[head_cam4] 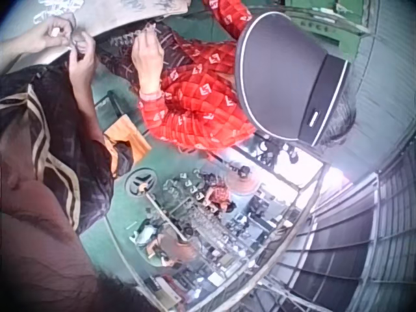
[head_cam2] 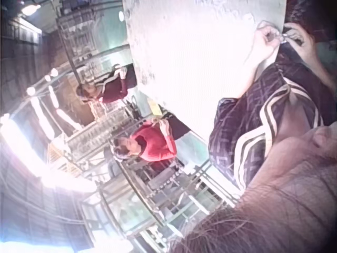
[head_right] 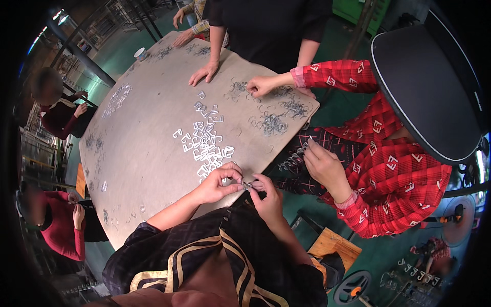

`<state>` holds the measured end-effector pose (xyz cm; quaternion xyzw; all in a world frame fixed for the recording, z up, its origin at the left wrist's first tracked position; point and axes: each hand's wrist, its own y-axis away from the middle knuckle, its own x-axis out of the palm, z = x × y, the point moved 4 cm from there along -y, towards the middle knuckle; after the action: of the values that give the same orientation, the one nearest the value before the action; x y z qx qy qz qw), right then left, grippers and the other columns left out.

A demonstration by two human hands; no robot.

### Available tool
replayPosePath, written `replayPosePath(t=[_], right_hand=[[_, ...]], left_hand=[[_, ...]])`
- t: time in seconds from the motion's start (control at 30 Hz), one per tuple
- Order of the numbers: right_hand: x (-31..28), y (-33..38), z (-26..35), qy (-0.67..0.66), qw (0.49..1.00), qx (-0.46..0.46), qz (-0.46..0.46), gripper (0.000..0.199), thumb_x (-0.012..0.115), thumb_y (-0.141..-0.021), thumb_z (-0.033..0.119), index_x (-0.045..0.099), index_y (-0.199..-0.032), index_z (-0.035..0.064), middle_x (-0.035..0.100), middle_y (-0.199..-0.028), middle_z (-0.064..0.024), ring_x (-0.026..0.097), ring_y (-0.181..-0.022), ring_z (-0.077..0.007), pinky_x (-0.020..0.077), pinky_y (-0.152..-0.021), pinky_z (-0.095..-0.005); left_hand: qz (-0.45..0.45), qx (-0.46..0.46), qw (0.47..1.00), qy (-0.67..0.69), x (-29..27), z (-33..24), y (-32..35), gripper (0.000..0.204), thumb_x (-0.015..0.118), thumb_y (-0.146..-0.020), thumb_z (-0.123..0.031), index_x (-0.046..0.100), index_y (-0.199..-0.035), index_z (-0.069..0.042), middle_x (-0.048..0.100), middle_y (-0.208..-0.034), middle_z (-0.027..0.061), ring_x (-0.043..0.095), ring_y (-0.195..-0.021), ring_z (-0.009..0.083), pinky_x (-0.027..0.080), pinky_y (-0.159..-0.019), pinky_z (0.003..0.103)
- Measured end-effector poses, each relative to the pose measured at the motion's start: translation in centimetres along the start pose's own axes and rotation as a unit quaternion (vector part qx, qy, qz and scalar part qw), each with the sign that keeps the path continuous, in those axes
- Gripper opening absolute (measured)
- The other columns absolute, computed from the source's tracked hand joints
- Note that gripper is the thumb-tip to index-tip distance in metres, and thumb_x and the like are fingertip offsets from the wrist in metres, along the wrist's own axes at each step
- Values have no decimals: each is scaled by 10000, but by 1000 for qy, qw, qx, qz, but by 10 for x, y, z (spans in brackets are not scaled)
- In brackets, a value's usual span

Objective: The person assembles small metal hooks by hand at a table with others. They pick up hooks, link them into chains, and hang the chains on a nearby rack. The process is repeated throughout the clip.

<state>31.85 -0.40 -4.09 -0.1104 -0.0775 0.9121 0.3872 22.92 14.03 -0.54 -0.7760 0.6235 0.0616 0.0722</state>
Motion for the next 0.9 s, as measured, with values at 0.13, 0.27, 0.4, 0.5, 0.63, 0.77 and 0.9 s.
replayPosePath(t=[0.13, 0.27, 0.4, 0.5, 0.63, 0.77, 0.9], right_hand=[[9, 4, 4, 1, 1000, -3, 30, 383, 678, -777, -59, 560, -1137, -2, 681, -892, -109, 679, -817, -158, 529, -738, -264], [14, 8, 2, -12, 998, -33, 46, 375, 688, -772, -33, 576, -1128, 7, 685, -872, -105, 688, -772, -175, 538, -695, -277], [5, 4, -33, -93, 996, -6, 4, 324, 658, -786, -49, 594, -1100, -2, 639, -910, -107, 667, -718, -135, 532, -650, -261], [26, -14, -58, 107, 991, -54, 60, 336, 680, -773, 24, 629, -1104, 50, 585, -914, -103, 608, -813, -224, 494, -728, -339], [71, -43, -87, 317, 927, -150, 132, 369, 714, -745, 116, 658, -1110, 107, 549, -924, -96, 532, -941, -297, 434, -831, -409], [79, -62, -96, 330, 906, -161, 209, 307, 726, -734, 117, 674, -1037, 104, 548, -942, -97, 531, -965, -290, 428, -843, -411], [79, -67, -101, 311, 912, -120, 238, 231, 730, -727, 100, 673, -950, 82, 552, -948, -109, 544, -983, -304, 441, -836, -412]], left_hand=[[-37, 48, 998, -31, 0, 6, 8, 93, 667, -843, -73, 608, -887, -16, 575, -923, 67, 535, -925, 172, 403, -875, 304], [-55, 31, 998, 11, 4, 14, 24, 94, 612, -888, -55, 552, -945, -12, 607, -939, 88, 576, -937, 179, 434, -870, 308], [-65, 83, 994, -41, 11, 9, 43, 84, 567, -908, -37, 507, -960, -12, 629, -970, 118, 616, -944, 208, 464, -853, 319], [-43, 108, 990, -79, 16, 12, 51, 69, 553, -901, -23, 513, -956, -10, 624, -960, 127, 620, -913, 238, 472, -824, 325], [-38, 117, 989, -81, 21, 5, 56, 113, 582, -847, 5, 527, -944, -19, 598, -914, 121, 616, -871, 264, 490, -774, 346], [-41, 126, 988, -81, 22, -2, 58, 114, 580, -841, 6, 530, -940, -19, 604, -908, 107, 616, -864, 252, 491, -777, 343], [-37, 104, 991, -79, 24, -1, 60, 77, 557, -882, -23, 525, -951, -10, 611, -945, 112, 611, -901, 226, 476, -817, 317]])
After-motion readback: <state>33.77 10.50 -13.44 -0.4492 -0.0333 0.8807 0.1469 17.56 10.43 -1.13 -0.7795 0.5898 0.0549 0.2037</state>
